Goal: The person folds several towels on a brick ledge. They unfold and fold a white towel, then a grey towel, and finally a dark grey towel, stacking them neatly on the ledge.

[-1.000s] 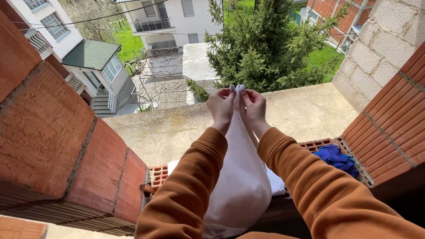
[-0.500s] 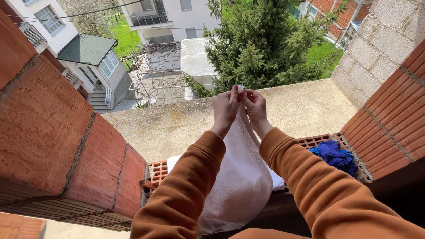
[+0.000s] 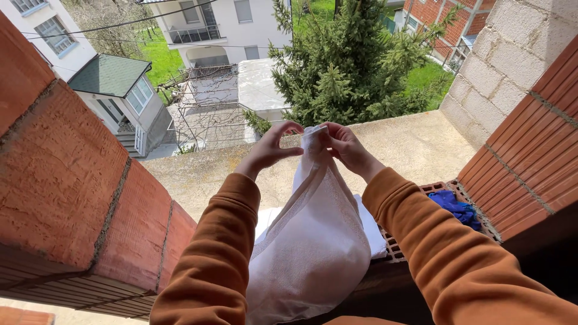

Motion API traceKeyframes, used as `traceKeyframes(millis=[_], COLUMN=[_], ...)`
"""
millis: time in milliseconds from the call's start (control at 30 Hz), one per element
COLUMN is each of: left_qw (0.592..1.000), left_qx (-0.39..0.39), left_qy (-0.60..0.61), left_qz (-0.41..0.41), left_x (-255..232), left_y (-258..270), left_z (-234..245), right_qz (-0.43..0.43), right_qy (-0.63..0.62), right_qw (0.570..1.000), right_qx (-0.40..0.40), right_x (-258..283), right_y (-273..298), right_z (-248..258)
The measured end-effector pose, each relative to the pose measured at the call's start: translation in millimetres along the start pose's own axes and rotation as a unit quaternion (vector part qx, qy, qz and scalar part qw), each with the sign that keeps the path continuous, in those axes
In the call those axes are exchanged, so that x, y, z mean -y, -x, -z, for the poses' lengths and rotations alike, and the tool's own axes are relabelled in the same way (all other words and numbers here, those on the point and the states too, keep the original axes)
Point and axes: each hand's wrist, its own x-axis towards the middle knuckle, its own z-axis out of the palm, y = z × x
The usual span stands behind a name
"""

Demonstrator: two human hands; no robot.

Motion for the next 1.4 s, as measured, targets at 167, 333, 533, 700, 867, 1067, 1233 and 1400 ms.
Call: traceKeyframes(millis=[167, 333, 533, 700, 867, 1067, 1233, 1400], left_qw=[0.990, 0.928, 0.858, 0.844, 0.831, 0.826, 0.810, 0.749], left_qx=[0.117, 0.226, 0.140, 0.020, -0.089, -0.103, -0.019, -0.119], left_qy=[-0.073, -0.261, -0.456, -0.529, -0.543, -0.548, -0.579, -0.651], left_qz=[0.024, 0.139, 0.193, 0.086, -0.078, -0.077, 0.094, -0.026], left_x=[-2, -8, -28, -86, -165, -249, -272, -289], left_y=[8, 38, 73, 76, 89, 114, 133, 156], left_z=[-7, 20, 77, 91, 88, 48, 4, -31], right_qz=[-0.007, 0.019, 0.076, 0.126, 0.168, 0.230, 0.166, 0.166], right_qy=[0.006, -0.001, 0.033, 0.078, 0.125, 0.161, 0.203, 0.193], right_qw=[0.999, 0.999, 0.996, 0.988, 0.973, 0.957, 0.960, 0.962], right_qx=[0.042, 0.046, 0.012, -0.043, -0.101, -0.079, -0.103, -0.094], right_x=[-5, 4, 37, 68, 131, 179, 182, 183], right_y=[4, 13, 38, 47, 93, 157, 201, 240], right_z=[3, 25, 32, 48, 30, 26, 36, 34])
